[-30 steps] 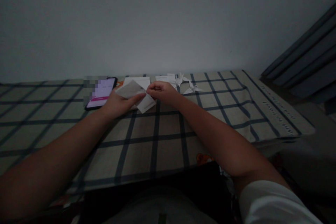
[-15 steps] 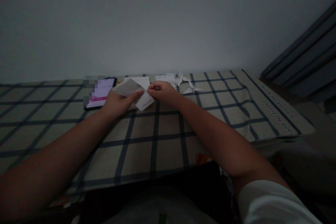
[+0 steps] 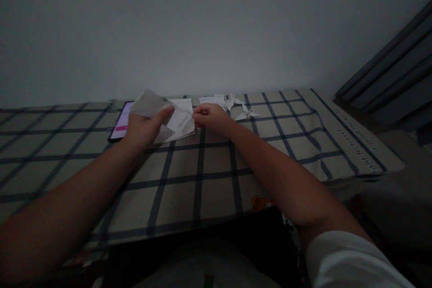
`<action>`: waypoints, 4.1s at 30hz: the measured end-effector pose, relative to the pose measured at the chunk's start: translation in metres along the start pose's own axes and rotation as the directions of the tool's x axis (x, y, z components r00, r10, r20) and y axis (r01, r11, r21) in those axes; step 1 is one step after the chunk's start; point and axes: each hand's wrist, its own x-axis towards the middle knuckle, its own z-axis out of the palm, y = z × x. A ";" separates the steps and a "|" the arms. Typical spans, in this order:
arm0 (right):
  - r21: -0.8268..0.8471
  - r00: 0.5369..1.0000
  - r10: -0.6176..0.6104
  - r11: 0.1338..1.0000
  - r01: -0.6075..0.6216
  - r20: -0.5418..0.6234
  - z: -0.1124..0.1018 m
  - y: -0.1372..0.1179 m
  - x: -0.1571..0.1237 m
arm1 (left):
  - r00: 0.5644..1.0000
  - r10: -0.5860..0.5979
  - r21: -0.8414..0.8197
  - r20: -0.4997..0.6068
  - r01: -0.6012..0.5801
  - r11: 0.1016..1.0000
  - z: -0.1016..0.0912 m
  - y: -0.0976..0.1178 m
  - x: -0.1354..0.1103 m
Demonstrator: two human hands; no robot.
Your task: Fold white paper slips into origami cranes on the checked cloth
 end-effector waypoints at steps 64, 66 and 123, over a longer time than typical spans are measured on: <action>-0.515 0.846 -0.515 0.692 0.506 0.138 0.001 -0.004 -0.007 | 0.914 0.280 0.287 0.293 -0.363 0.886 -0.006 0.008 0.003; -0.507 0.859 -0.497 0.712 0.486 0.124 -0.002 -0.004 -0.006 | 0.914 0.276 0.312 0.297 -0.366 0.877 -0.009 0.007 0.005; -0.582 0.914 -0.406 0.742 0.332 0.003 -0.006 0.005 -0.006 | 0.882 -0.208 -0.491 0.423 0.416 0.765 0.015 -0.002 0.005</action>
